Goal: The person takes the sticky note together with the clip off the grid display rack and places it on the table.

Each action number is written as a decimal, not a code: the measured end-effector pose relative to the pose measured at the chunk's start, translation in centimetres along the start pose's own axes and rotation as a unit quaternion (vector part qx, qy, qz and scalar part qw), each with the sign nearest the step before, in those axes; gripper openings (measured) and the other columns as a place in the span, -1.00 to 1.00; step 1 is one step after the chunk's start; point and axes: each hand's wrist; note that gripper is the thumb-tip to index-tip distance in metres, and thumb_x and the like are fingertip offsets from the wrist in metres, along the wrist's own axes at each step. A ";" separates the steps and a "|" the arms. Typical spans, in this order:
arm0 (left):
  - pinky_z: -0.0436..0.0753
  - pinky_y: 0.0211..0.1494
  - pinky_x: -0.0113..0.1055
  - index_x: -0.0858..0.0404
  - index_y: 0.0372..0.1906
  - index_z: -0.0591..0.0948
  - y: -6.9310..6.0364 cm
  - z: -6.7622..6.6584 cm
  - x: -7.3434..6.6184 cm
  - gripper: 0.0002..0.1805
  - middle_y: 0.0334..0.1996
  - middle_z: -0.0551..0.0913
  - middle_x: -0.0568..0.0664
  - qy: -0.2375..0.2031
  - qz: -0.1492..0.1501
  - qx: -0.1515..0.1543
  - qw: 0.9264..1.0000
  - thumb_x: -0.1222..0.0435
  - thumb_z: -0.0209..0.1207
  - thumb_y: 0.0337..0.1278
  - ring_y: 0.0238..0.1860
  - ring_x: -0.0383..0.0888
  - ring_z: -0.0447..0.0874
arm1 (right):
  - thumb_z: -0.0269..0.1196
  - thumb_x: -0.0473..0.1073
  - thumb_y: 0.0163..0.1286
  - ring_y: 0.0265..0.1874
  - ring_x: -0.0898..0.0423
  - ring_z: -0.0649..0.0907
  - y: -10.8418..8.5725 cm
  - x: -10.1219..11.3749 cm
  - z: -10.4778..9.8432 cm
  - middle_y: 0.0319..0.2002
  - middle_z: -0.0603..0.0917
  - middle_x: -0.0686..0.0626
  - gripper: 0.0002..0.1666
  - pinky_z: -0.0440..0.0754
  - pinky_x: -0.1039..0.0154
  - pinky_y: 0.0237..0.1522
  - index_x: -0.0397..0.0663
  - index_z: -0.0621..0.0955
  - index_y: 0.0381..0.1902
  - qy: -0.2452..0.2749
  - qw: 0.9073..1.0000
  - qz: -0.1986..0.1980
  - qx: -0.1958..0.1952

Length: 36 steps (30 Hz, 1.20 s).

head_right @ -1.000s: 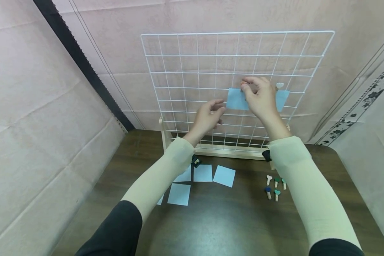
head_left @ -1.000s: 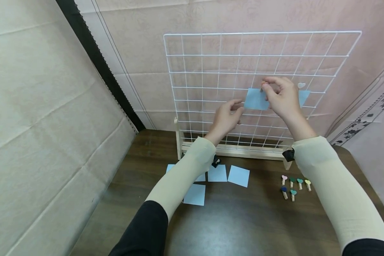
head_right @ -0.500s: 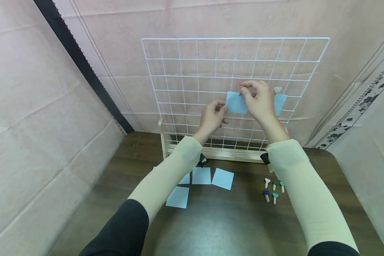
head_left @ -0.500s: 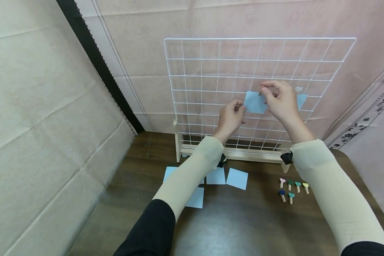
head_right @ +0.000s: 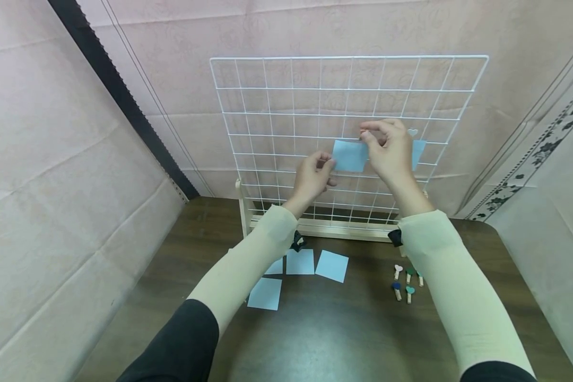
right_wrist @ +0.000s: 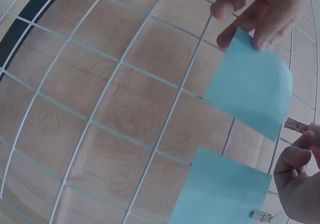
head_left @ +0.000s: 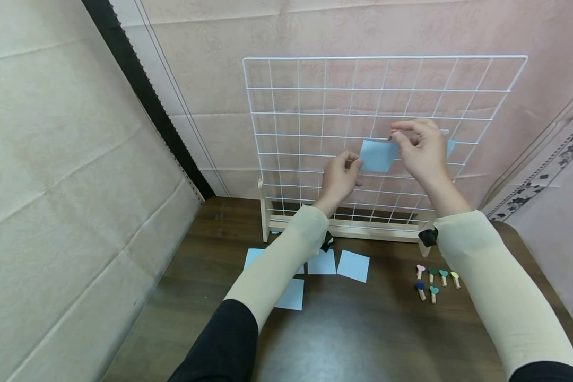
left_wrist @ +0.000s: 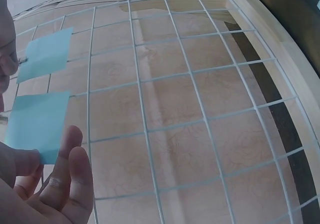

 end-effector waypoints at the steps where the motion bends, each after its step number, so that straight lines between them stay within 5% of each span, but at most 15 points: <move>1: 0.77 -0.32 -0.28 0.30 0.06 0.65 -0.1 -0.1 0.0 -0.81 -0.13 0.72 0.06 -0.002 0.003 -0.002 1.000 0.28 0.13 0.61 -0.36 0.03 0.85 | 0.29 -0.26 0.56 -0.45 0.34 0.52 -0.1 -0.1 -0.1 -0.03 0.58 0.16 -0.75 0.46 0.59 -0.44 -0.26 0.76 0.06 -0.001 1.000 -0.002 -0.003; 8: 0.76 -0.36 -0.28 0.32 0.08 0.66 -0.7 -1.1 0.7 -0.80 -0.14 0.70 0.08 0.001 0.021 -0.018 1.000 0.30 0.13 0.61 -0.38 0.05 0.84 | 0.25 -0.28 0.58 -0.44 0.42 0.63 -0.6 -0.8 -1.2 -0.15 0.62 0.28 -0.73 0.53 0.57 -0.46 -0.34 0.72 0.10 0.041 0.999 0.003 -0.007; 14: 0.65 -0.46 -0.38 0.27 0.04 0.68 -1.2 -2.0 1.1 -0.81 -0.14 0.74 0.12 0.020 0.004 -0.019 1.000 0.25 0.16 0.60 -0.45 -0.08 0.80 | 0.23 -0.18 0.62 -0.53 0.33 0.65 -1.3 -1.8 -2.0 -0.19 0.68 0.34 -0.68 0.44 0.53 -0.62 -0.28 0.69 0.15 0.029 0.999 0.028 0.007; 23: 0.70 -0.38 -0.36 0.34 0.06 0.65 -2.1 -2.7 2.2 -0.77 -0.19 0.70 0.19 0.007 0.018 0.000 1.000 0.25 0.14 0.62 -0.34 0.11 0.82 | 0.23 -0.21 0.61 -0.52 0.34 0.65 -2.0 -2.3 -1.9 -0.26 0.70 0.44 -0.68 0.48 0.53 -0.54 -0.32 0.69 0.15 0.038 0.999 0.022 0.017; 31: 0.71 -0.35 -0.38 0.33 0.08 0.65 -3.1 -3.1 3.0 -0.78 -0.21 0.69 0.11 0.009 0.029 0.006 1.000 0.27 0.15 0.61 -0.45 -0.18 0.72 | 0.19 -0.20 0.64 -0.48 0.38 0.65 -3.3 -3.1 -2.1 -0.16 0.68 0.39 -0.64 0.60 0.55 -0.35 -0.33 0.67 0.21 0.046 0.998 0.027 0.028; 36: 0.69 -0.37 -0.39 0.35 0.08 0.65 -3.6 -3.4 3.2 -0.77 -0.19 0.71 0.17 0.009 0.034 0.006 0.999 0.28 0.15 0.61 -0.39 0.02 0.77 | 0.17 -0.20 0.65 -0.48 0.39 0.63 -4.2 -4.0 -2.4 -0.16 0.67 0.44 -0.62 0.53 0.53 -0.45 -0.34 0.65 0.25 0.048 0.998 0.034 0.034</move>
Point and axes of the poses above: each hand's wrist, its own y-axis towards the middle knuckle, its own z-axis out of the palm, x = y × z
